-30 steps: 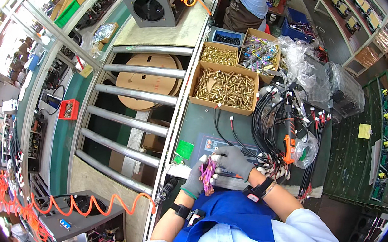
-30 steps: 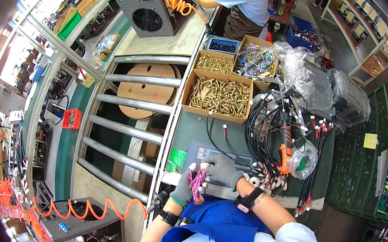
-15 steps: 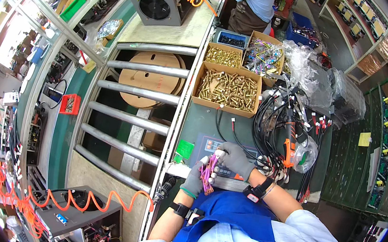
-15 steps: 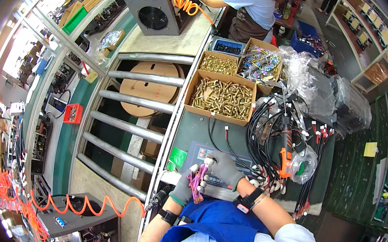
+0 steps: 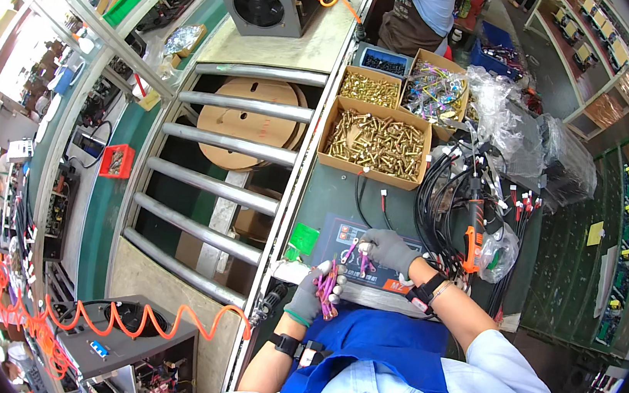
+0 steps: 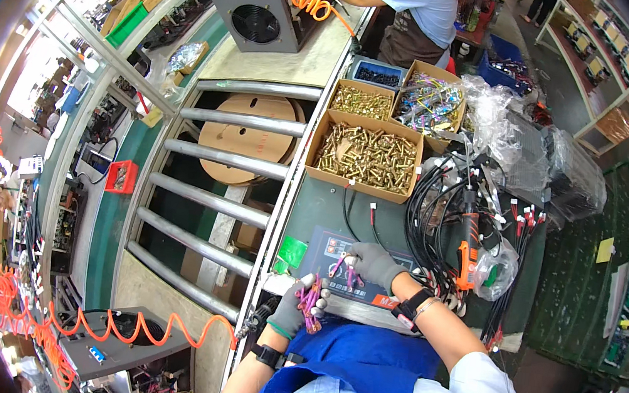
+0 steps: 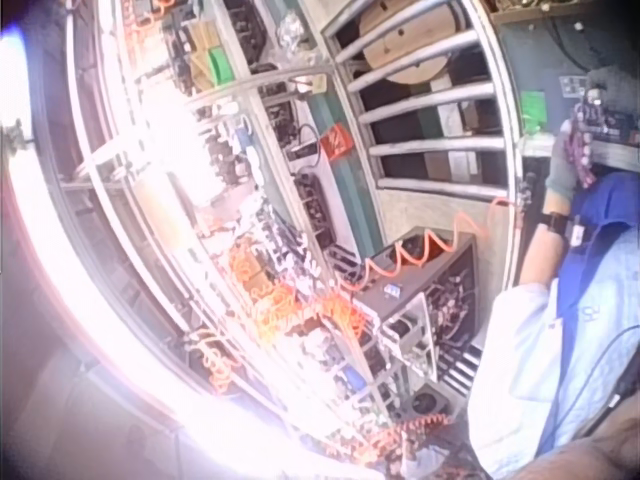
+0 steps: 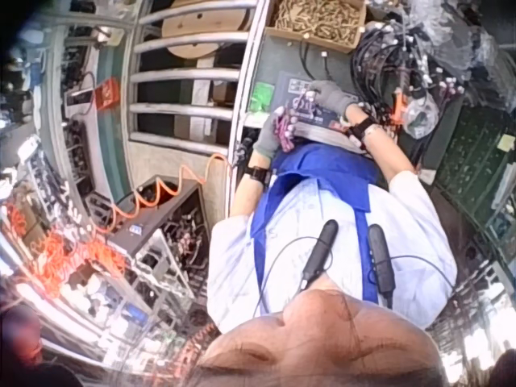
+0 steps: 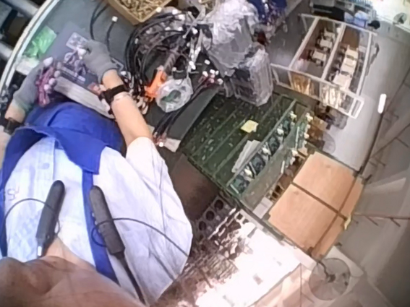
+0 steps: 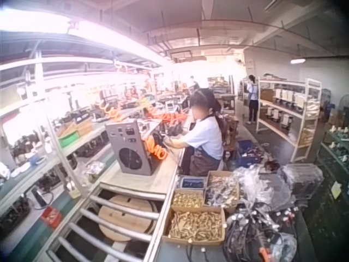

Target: Assembling and wiring internal components for solar power inverters on a factory line.

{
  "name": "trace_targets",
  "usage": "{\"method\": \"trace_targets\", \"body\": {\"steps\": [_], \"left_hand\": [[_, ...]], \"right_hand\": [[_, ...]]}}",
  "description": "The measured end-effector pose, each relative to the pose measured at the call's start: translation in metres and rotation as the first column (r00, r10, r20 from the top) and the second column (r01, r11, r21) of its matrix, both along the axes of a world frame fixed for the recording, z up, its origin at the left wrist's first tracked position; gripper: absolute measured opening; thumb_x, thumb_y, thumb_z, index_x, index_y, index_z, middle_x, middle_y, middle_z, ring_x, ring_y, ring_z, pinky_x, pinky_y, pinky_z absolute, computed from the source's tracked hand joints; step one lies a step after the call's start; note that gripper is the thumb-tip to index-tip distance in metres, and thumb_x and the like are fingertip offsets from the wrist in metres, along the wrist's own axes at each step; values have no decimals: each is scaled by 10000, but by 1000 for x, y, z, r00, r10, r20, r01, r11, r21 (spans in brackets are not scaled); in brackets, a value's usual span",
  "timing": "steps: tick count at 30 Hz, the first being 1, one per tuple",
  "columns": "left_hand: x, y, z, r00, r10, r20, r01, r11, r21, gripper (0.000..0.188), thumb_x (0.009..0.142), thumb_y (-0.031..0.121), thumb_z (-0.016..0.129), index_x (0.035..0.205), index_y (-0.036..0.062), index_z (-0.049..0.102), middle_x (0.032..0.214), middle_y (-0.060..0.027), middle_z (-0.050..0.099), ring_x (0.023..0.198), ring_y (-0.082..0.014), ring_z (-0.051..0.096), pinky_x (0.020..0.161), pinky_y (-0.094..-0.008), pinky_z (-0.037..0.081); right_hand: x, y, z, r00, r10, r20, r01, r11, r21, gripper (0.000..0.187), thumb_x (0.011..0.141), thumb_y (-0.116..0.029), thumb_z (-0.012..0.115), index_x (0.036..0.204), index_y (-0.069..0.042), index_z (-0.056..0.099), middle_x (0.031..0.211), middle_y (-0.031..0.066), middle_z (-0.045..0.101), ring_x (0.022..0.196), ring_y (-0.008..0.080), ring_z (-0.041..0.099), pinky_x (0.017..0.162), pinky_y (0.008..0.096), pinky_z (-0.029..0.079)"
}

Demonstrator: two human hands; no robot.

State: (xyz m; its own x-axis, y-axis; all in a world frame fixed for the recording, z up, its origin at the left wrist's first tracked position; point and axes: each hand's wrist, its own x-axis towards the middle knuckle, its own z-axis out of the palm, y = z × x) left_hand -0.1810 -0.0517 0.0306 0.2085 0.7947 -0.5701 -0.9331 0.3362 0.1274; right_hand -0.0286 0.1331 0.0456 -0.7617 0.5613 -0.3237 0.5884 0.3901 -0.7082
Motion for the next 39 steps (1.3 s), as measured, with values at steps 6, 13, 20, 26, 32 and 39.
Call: {"method": "trace_targets", "body": {"steps": [6, 13, 20, 26, 32, 39], "left_hand": [[6, 5, 20, 992, -40, -118, 46, 997, 54, 399, 983, 376, 463, 1084, 1, 556, 854, -125, 631, 603, -181, 599, 460, -271, 494], [12, 17, 25, 982, -127, -136, 132, 991, 32, 394, 979, 373, 458, 1059, 5, 571, 828, -123, 635, 579, -179, 599, 463, -270, 494], [12, 18, 29, 984, -148, -104, 155, 986, 63, 385, 977, 368, 469, 1097, 15, 563, 844, -92, 621, 617, -159, 589, 475, -251, 482], [8, 19, 30, 988, -139, -69, 146, 983, 111, 345, 955, 343, 504, 1103, 37, 559, 805, -68, 625, 575, -152, 580, 459, -256, 455], [3, 5, 18, 988, -152, 9, 150, 982, 114, 308, 967, 306, 475, 1079, 26, 533, 810, -64, 587, 572, -141, 516, 452, -246, 413], [-1, -4, 9, 996, -81, 24, 79, 995, 60, 304, 969, 309, 474, 1052, 29, 557, 786, -77, 605, 548, -159, 532, 450, -262, 426]], "right_hand": [[-2, -19, 26, 994, -33, -108, 56, 974, 220, 351, 882, -356, 589, 994, -36, 680, 924, 195, 675, 914, 361, 620, 806, 418, 486], [-4, -21, 28, 979, -96, -180, -27, 811, -584, 211, 877, -146, 619, 1019, -5, 685, 825, 41, 680, 759, 108, 580, 702, 286, 481], [5, -18, 23, 955, -235, -179, 73, 775, -628, 224, 918, -193, 572, 1000, -10, 671, 726, 20, 614, 604, 79, 517, 545, 266, 439], [-1, -18, 24, 930, -342, -133, 202, 781, -591, 229, 924, -202, 555, 1018, -17, 653, 712, 27, 609, 565, 94, 530, 532, 266, 445], [3, -7, 21, 932, -334, -137, 304, 931, -202, 245, 894, -218, 550, 979, -10, 647, 810, 144, 678, 719, 255, 659, 666, 386, 510], [-2, -7, 22, 970, -72, 233, 54, 995, 81, 325, 872, -315, 566, 1036, -42, 629, 1082, 182, 642, 968, 383, 618, 825, 463, 491]]}}
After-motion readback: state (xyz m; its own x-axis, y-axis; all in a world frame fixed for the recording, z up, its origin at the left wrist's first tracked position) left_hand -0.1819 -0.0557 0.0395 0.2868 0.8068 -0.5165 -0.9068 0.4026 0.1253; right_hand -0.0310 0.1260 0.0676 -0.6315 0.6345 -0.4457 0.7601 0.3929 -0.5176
